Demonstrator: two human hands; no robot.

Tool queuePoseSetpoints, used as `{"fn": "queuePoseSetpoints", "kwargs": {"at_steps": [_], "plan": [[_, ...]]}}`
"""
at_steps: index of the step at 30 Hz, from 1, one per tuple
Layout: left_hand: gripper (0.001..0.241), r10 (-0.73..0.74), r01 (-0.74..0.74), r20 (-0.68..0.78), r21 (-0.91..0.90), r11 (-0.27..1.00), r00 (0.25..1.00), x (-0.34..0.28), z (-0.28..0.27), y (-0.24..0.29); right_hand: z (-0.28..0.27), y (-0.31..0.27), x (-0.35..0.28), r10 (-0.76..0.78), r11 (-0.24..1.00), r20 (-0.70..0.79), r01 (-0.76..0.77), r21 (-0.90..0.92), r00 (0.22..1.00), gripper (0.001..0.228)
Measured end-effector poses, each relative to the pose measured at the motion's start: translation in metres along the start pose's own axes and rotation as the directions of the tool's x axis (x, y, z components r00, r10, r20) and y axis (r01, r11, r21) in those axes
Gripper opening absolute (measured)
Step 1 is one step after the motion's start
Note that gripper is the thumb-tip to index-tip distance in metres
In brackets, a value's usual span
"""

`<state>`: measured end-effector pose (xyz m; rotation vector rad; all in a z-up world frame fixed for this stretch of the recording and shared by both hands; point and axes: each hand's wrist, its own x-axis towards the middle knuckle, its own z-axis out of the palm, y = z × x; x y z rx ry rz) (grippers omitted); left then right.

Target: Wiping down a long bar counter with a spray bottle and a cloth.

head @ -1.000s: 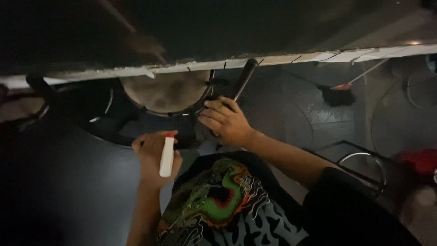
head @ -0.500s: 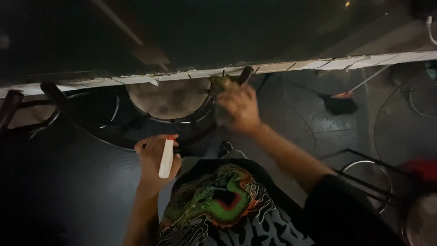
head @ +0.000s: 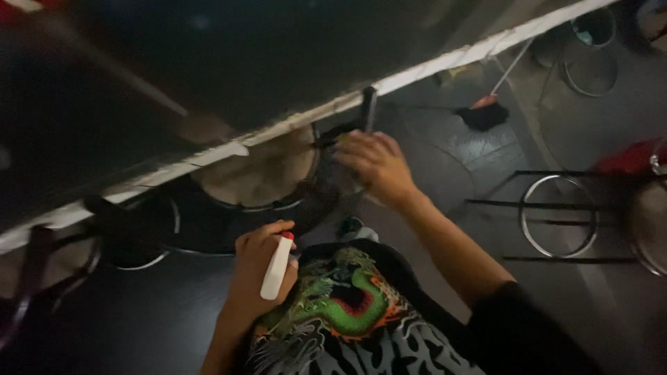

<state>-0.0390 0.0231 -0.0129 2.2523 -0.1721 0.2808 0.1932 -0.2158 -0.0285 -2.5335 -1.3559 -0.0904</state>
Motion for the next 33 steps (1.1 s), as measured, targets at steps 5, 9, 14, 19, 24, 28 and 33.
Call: {"fn": "queuePoseSetpoints", "kwargs": {"at_steps": [5, 9, 14, 19, 24, 28, 33], "plan": [[0.034, 0.032, -0.03, -0.085, 0.021, 0.999, 0.996, -0.04, -0.052, -0.056, 0.006, -0.074, 0.011, 0.271, 0.954, 0.18, -0.239, -0.182, 0.946, 0.06], [0.033, 0.092, -0.1, -0.109, -0.073, 0.992, 0.99, -0.057, -0.071, -0.088, 0.03, -0.158, 0.003, 0.322, 0.941, 0.195, -0.291, -0.17, 0.926, 0.066], [0.041, 0.101, -0.113, -0.056, -0.263, 0.958, 0.993, -0.064, -0.061, -0.105, 0.018, -0.193, -0.003, 0.292, 0.931, 0.248, -0.334, 0.149, 0.924, 0.076], [0.053, 0.167, -0.274, -0.239, -0.54, 0.796, 0.956, -0.068, -0.061, -0.117, 0.007, -0.197, -0.011, 0.267, 0.621, -0.081, -0.107, 0.777, 0.96, 0.067], [0.029, -0.003, -0.058, -0.099, -0.611, 0.789, 0.995, -0.089, -0.069, -0.113, 0.04, -0.134, -0.033, 0.292, 0.935, -0.337, -0.194, 0.296, 0.895, 0.023], [0.037, -0.353, 0.343, 0.158, -0.754, 0.559, 0.922, -0.112, -0.104, -0.092, 0.014, -0.145, 0.011, 0.409, -0.231, -0.116, 0.226, 0.946, 0.905, 0.012], [0.051, -0.607, -0.15, -0.446, -0.867, 0.474, 0.658, -0.129, -0.166, -0.136, 0.025, -0.087, 0.05, 0.236, 0.904, -0.377, -0.059, 0.424, 0.896, 0.028]]}}
